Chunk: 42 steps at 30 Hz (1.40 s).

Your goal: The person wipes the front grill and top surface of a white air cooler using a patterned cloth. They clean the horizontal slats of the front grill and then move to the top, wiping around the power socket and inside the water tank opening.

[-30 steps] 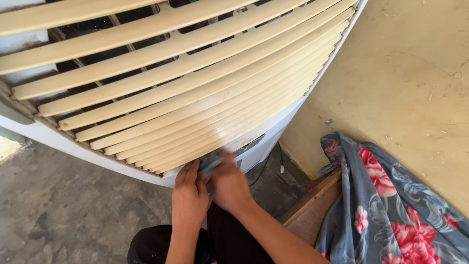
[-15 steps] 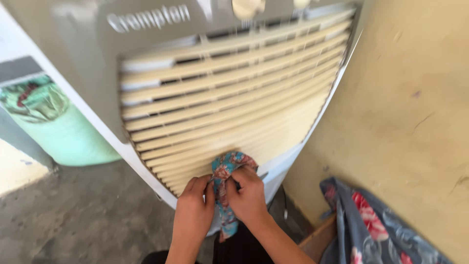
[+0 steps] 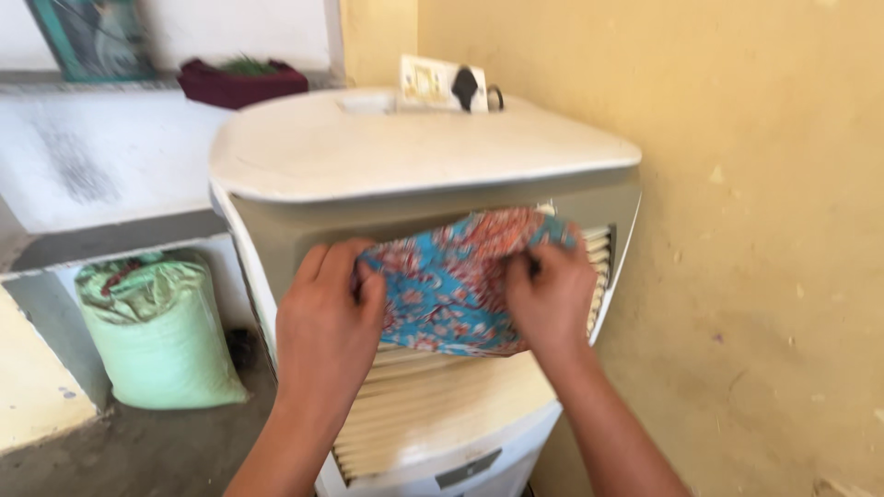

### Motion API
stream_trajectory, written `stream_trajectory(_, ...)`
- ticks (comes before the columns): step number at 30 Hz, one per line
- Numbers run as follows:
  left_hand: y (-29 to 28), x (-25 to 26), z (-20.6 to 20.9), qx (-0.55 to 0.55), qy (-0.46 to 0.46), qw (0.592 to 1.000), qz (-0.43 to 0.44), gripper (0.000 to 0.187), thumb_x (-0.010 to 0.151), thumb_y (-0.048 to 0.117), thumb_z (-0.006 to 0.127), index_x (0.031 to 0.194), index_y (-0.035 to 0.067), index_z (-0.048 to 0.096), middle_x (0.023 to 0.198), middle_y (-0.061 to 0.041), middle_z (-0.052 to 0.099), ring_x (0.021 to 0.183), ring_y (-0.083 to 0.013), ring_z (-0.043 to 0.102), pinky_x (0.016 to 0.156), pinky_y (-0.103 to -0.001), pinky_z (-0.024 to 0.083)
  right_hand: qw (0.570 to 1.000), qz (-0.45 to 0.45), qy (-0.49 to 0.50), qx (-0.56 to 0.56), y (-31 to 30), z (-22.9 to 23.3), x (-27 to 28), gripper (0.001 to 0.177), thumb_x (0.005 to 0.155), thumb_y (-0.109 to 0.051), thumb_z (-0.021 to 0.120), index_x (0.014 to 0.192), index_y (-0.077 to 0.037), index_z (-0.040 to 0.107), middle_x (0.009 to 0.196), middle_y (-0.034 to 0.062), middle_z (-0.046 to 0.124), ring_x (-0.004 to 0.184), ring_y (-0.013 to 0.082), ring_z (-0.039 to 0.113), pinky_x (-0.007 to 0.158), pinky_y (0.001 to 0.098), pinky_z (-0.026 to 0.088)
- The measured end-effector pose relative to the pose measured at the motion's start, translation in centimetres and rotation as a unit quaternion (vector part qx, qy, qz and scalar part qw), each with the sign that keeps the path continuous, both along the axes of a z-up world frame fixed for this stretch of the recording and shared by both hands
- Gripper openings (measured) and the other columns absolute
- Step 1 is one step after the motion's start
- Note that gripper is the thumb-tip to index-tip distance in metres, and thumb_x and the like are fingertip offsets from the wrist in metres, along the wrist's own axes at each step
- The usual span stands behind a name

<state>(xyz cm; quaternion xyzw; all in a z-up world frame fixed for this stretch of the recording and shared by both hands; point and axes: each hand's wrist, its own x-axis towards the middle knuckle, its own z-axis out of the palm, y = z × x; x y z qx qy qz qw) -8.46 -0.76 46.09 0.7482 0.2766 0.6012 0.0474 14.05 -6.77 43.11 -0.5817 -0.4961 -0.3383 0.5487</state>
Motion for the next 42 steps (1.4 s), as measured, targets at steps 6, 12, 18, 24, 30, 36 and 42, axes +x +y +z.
stream_trajectory(6,4.0,2.3,7.6,0.119,0.034,0.985,0.118,0.014,0.088,0.003,0.064,0.100,0.000,0.070,0.091,-0.017,0.065,0.089,-0.0387,0.065,0.073,-0.050,0.053,0.986,-0.087,-0.115,-0.085,4.3,10.8,1.0,0.015,0.079,-0.007,0.061,0.076,0.005,0.069,0.090,0.0285,0.068,0.099,0.0480,0.060,0.090,0.0573,0.050)
stream_trajectory(12,7.5,6.9,9.2,0.262,0.127,0.955,0.059,0.044,0.079,0.001,0.055,0.122,-0.006,0.063,0.116,-0.026,0.067,0.112,-0.0404,0.063,0.111,-0.048,0.047,0.964,0.004,0.094,-0.249,9.1,12.0,-1.5,0.034,0.101,-0.023,0.050,0.110,0.005,0.067,0.115,0.0291,0.067,0.114,0.0446,0.061,0.100,0.0499,0.049)
stream_trajectory(18,11.7,9.0,9.5,-0.077,0.331,0.940,-0.037,0.062,0.108,0.041,0.022,0.148,0.003,0.049,0.152,-0.017,0.052,0.141,-0.0288,0.049,0.122,-0.043,0.035,0.912,-0.035,-0.141,-0.384,14.3,10.7,1.4,0.055,0.103,-0.027,0.029,0.149,0.001,0.044,0.156,0.0210,0.044,0.146,0.0332,0.040,0.122,0.0422,0.026)
stream_trajectory(24,18.6,12.2,10.8,-0.116,0.439,0.891,0.000,0.069,0.104,0.051,0.007,0.161,0.016,0.025,0.169,-0.001,0.023,0.156,-0.0221,0.016,0.126,-0.048,0.015,0.844,0.032,-0.147,-0.514,21.0,12.9,6.4,0.060,0.102,-0.035,0.027,0.153,-0.008,0.040,0.161,0.0141,0.035,0.152,0.0310,0.025,0.123,0.0398,0.020)
stream_trajectory(30,24.4,14.7,11.5,-0.147,0.486,0.861,0.008,0.062,0.103,0.039,0.009,0.163,0.022,0.016,0.171,0.002,0.013,0.157,-0.0247,0.010,0.124,-0.055,0.013,0.832,0.054,-0.151,-0.531,27.9,13.5,9.9,0.059,0.105,-0.039,0.024,0.151,-0.009,0.044,0.164,0.0099,0.035,0.153,0.0266,0.028,0.125,0.0377,0.022)
stream_trajectory(36,25.9,15.0,11.1,-0.148,0.449,0.880,0.035,0.060,0.107,0.040,0.013,0.160,0.019,0.029,0.170,-0.003,0.022,0.158,-0.0250,0.015,0.127,-0.053,0.015,0.817,-0.001,-0.225,-0.531,29.8,13.1,10.7,0.056,0.105,-0.034,0.024,0.152,-0.010,0.045,0.164,0.0091,0.034,0.153,0.0284,0.028,0.123,0.0407,0.023)
stream_trajectory(42,23.5,13.8,10.8,-0.168,0.426,0.889,-0.023,0.063,0.104,0.043,0.015,0.158,0.016,0.033,0.168,-0.001,0.028,0.156,-0.0221,0.019,0.126,-0.049,0.018,0.826,0.036,-0.310,-0.470,27.4,12.3,10.7,0.056,0.105,-0.033,0.029,0.149,-0.003,0.046,0.162,0.0160,0.036,0.152,0.0315,0.029,0.125,0.0393,0.023)
